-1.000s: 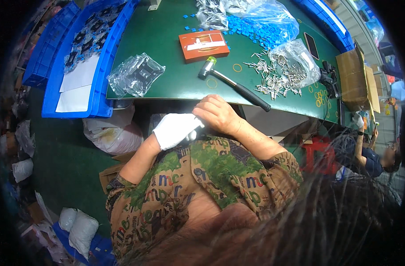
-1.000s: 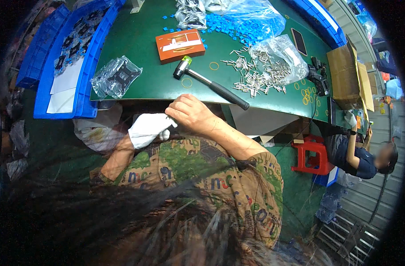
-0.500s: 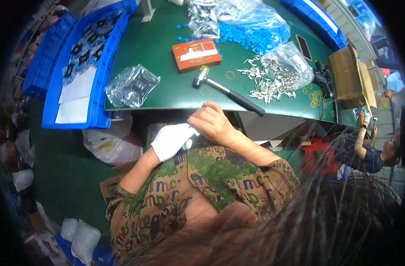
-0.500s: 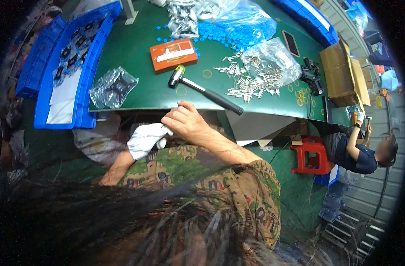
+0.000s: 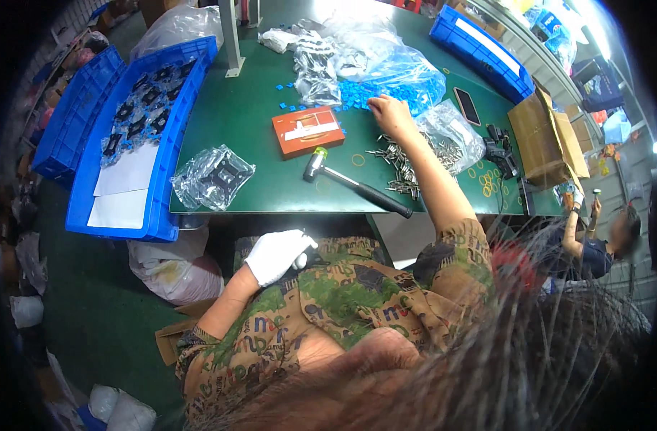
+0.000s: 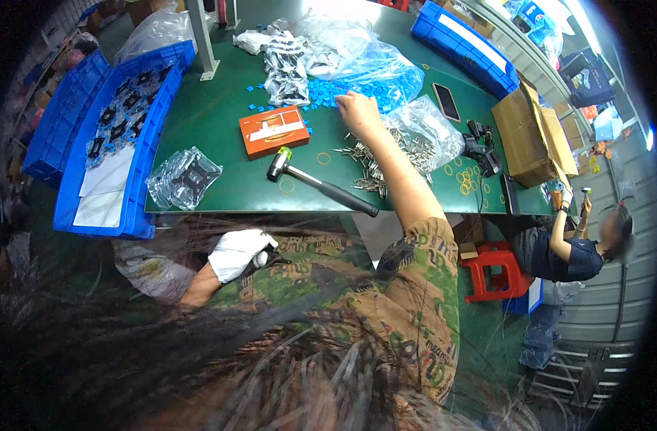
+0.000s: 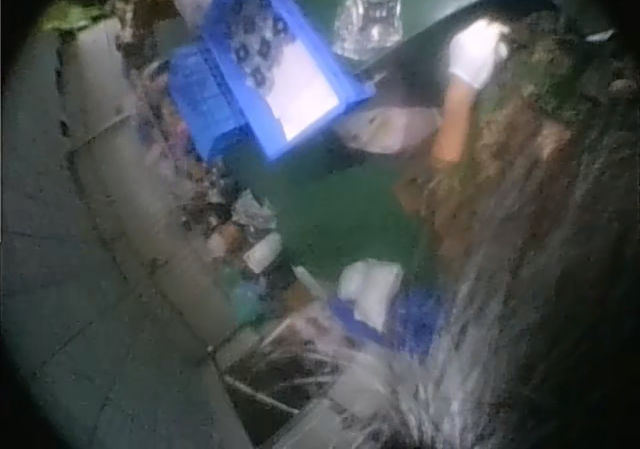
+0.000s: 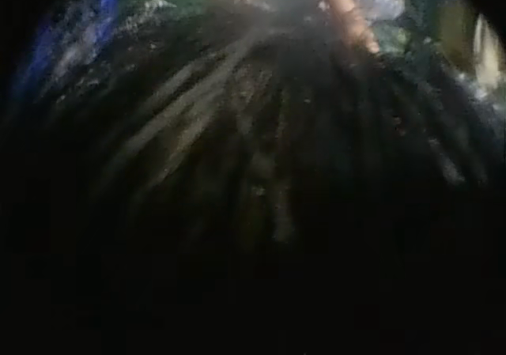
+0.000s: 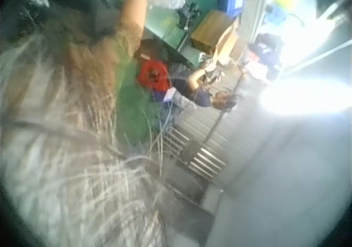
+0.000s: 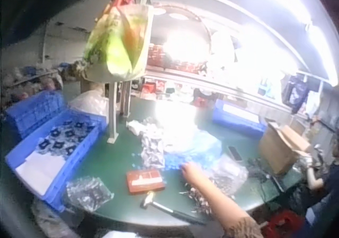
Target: The person assembles small mechanical components at a workbench. They pick up black plastic parts and blue clips, insert metal pins, and use a hammer to secure the pieces together. The assembled units are then placed into clear plastic bags and organized into a blue crate.
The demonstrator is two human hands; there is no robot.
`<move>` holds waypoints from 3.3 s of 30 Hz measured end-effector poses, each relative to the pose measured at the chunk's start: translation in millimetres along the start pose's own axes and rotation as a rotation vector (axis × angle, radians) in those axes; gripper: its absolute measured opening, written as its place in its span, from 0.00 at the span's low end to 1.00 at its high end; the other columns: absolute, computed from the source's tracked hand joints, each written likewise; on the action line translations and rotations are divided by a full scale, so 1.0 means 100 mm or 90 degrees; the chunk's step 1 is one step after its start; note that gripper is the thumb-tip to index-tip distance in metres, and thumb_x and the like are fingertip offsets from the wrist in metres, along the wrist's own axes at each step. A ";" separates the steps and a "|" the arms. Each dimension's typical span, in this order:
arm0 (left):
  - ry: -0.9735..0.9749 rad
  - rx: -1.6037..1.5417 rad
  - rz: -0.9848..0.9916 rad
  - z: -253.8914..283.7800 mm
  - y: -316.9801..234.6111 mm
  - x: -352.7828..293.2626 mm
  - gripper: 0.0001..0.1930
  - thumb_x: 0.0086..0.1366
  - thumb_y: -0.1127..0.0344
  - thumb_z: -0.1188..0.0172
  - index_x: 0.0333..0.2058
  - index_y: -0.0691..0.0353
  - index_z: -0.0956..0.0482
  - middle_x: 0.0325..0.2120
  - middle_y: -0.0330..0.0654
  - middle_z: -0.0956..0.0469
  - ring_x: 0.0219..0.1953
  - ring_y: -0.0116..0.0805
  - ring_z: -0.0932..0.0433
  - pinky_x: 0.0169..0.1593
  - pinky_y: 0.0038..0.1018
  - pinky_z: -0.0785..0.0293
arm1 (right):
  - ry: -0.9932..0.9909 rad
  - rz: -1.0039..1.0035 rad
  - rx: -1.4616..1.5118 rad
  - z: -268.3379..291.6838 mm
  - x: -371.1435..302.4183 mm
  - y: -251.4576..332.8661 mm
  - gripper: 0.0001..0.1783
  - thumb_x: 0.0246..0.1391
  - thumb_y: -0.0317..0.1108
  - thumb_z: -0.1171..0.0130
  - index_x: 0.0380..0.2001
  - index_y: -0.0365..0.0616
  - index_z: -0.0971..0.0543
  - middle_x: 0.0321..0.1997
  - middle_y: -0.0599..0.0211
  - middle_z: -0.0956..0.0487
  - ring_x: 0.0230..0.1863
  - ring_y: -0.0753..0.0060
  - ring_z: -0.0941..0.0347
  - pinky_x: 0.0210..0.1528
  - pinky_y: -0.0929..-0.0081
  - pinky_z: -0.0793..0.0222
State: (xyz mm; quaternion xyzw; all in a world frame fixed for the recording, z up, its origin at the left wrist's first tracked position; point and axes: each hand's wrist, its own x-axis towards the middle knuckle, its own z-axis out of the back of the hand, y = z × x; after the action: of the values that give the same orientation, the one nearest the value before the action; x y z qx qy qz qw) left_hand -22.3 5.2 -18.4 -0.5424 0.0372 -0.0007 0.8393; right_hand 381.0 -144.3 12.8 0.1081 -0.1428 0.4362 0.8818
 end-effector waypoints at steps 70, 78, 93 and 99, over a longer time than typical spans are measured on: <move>0.034 0.038 0.086 0.22 -0.24 0.00 0.16 0.75 0.57 0.53 0.40 0.56 0.16 0.22 0.40 0.21 0.27 0.38 0.20 0.36 0.33 0.24 | 0.230 0.161 0.340 0.87 -0.66 1.05 0.16 0.68 0.44 0.46 0.39 0.40 0.21 0.37 0.50 0.20 0.43 0.44 0.22 0.44 0.56 0.27; 0.080 0.125 0.045 0.09 -0.11 -0.01 0.17 0.75 0.54 0.53 0.32 0.55 0.20 0.22 0.39 0.20 0.26 0.42 0.20 0.35 0.36 0.23 | 0.457 0.276 0.449 0.73 -1.36 1.76 0.15 0.68 0.41 0.49 0.42 0.40 0.22 0.38 0.52 0.20 0.43 0.43 0.23 0.46 0.52 0.27; 0.083 0.137 0.043 0.03 -0.11 -0.05 0.17 0.73 0.53 0.53 0.30 0.55 0.21 0.21 0.38 0.21 0.27 0.41 0.20 0.35 0.36 0.24 | 0.493 0.278 0.475 0.69 -1.42 1.79 0.15 0.68 0.41 0.48 0.41 0.38 0.21 0.39 0.50 0.20 0.42 0.41 0.23 0.46 0.52 0.27; 0.033 0.175 -0.110 -0.14 0.13 -0.11 0.13 0.71 0.56 0.48 0.31 0.56 0.22 0.24 0.43 0.20 0.28 0.47 0.20 0.35 0.39 0.24 | 0.543 0.326 0.441 0.73 -1.42 1.82 0.16 0.68 0.41 0.48 0.41 0.39 0.20 0.39 0.49 0.19 0.44 0.42 0.22 0.48 0.54 0.26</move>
State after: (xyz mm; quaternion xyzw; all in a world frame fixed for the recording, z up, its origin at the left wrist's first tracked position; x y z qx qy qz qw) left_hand -34.9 -1.2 -35.4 -0.4236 0.0114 -0.0923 0.9011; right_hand 141.4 -163.5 44.5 0.1667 0.3518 0.6605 0.6420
